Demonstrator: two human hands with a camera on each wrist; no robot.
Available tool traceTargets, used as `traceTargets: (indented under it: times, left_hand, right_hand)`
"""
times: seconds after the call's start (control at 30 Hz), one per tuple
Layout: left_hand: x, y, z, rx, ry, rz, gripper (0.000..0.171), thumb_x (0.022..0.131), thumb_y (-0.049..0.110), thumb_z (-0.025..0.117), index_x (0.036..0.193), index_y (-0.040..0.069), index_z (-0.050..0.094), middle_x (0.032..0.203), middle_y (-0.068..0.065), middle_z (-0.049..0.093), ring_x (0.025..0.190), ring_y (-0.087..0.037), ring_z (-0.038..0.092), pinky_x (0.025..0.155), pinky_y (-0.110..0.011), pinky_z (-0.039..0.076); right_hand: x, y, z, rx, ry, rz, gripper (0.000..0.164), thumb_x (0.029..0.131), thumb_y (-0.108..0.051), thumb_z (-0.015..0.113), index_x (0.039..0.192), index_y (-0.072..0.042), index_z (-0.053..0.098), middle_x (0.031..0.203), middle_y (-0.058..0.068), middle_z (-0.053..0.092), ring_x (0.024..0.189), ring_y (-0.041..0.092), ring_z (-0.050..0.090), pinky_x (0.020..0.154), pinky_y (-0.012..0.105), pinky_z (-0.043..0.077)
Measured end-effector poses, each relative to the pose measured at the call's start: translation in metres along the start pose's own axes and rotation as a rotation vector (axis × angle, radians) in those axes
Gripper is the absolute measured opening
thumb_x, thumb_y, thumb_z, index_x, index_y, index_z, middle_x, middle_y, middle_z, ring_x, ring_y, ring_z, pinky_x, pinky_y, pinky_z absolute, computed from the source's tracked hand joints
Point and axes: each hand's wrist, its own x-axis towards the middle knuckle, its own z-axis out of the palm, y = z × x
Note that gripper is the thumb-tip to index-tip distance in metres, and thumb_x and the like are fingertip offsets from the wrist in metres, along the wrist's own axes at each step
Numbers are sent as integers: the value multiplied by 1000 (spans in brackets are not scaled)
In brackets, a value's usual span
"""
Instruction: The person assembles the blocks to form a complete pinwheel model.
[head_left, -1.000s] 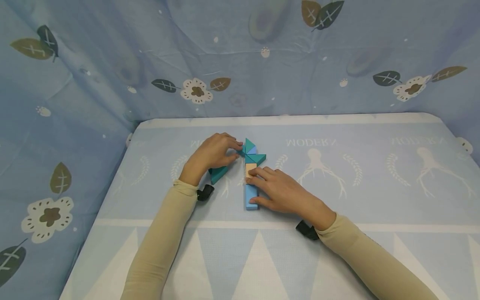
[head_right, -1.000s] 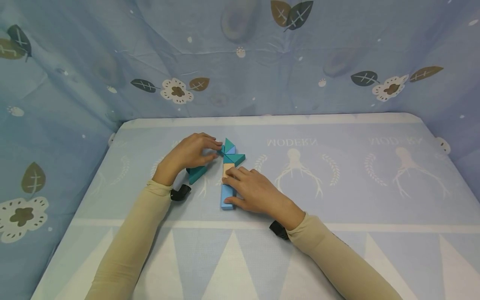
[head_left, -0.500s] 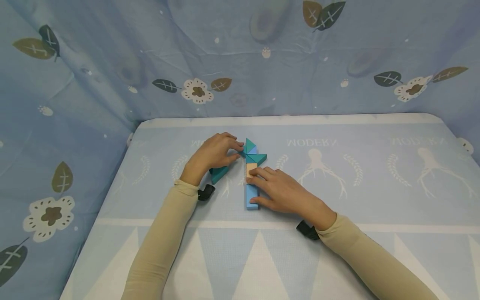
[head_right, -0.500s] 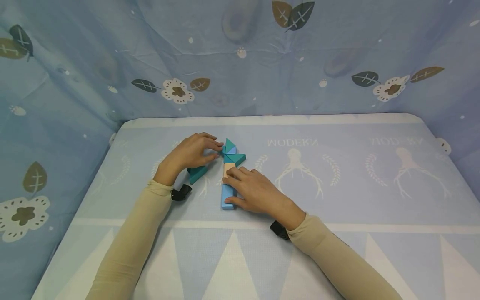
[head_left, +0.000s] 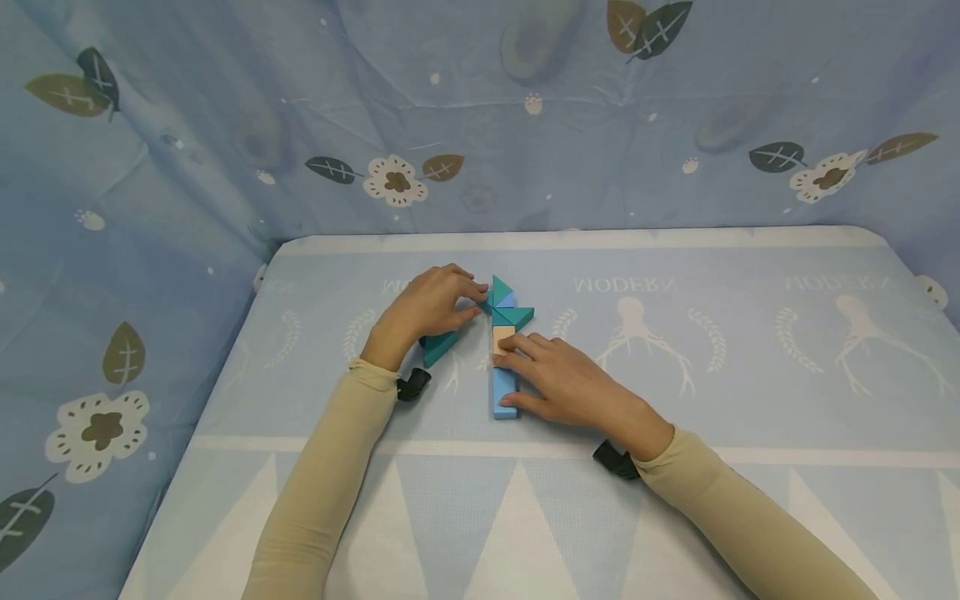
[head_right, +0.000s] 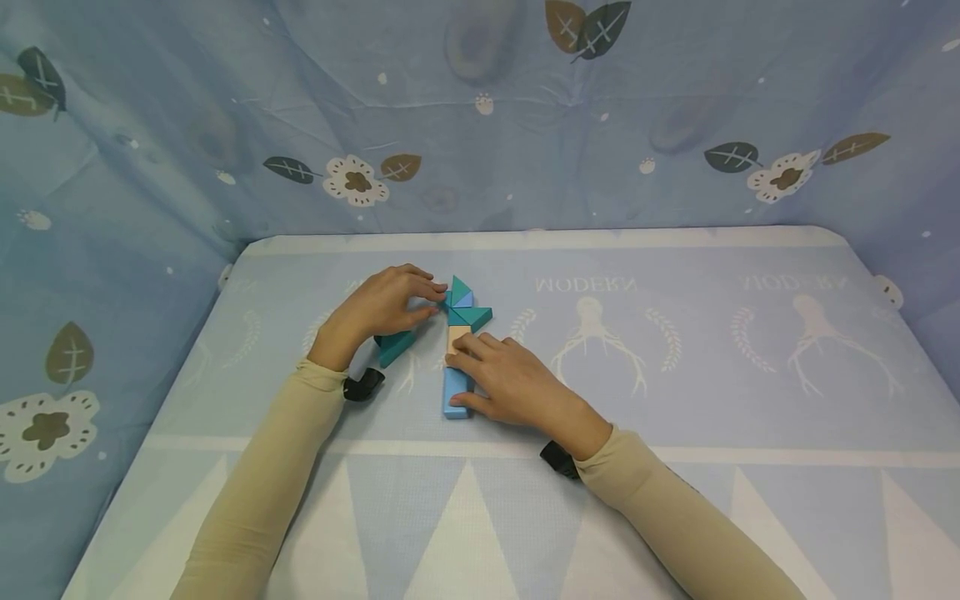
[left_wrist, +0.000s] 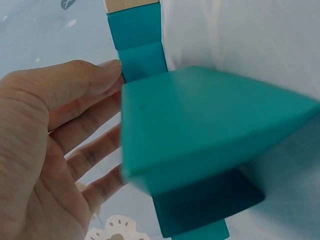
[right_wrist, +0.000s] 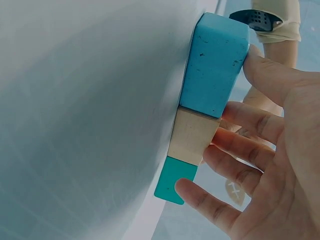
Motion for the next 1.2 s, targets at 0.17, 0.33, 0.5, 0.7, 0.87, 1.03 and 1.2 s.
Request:
traceTargets:
  times: [0.17,0.33,0.5,0.7,0.87,1.03,1.2]
  left_hand:
    - [0,1,0,2,8,2,26,93,19,68,117,14,73,130,2,65,123,-24,56,100,-44,48]
    - [0,1,1,20,19,7,26,92,19,68,117,15,73,131,1,65,124,-25,56,100,-44,48]
    - [0,2,0,39,24,9,26,93,18,67,118,14,73,139,-2,59,129,-26,52,103,-45,45]
    - [-3,-9,-11,-5,65,-53,28,93,17,67,120,11,71,139,-7,57,131,-28,50,107,-45,42]
    - [-15,-38,-24,-74,82,-153,28,93,15,68,119,9,71,127,-10,65,123,-29,56,105,-47,43]
    - [-31,-65,-33,-145,39,-234,30,93,14,67,122,6,69,121,-13,68,113,-30,60,98,-46,47]
    - [-43,-79,-39,-237,-12,-278,31,92,11,68,122,5,69,112,-16,70,104,-31,64,90,-46,49]
  right_hand:
    - [0,0,0,-1,1,4,54,89,-47,68,132,-15,62,133,4,56,119,20,56,85,42,51]
    - [0,0,1,2,1,5,54,89,-47,68,132,-15,62,133,4,56,119,20,56,86,43,51]
    - [0,0,2,6,3,1,53,89,-46,68,132,-15,62,133,4,56,118,20,56,86,43,51]
    - [-1,0,1,-2,-13,13,54,90,-47,67,133,-15,61,134,4,55,119,20,55,87,43,51]
    - [0,0,2,4,-19,21,54,90,-47,66,133,-14,60,135,4,55,121,20,54,89,44,51]
    - [0,0,2,4,-15,23,54,91,-46,67,133,-14,60,135,5,55,121,21,54,89,44,50]
    - [0,0,2,6,-11,19,54,90,-45,67,133,-13,60,135,5,55,121,21,54,88,43,50]
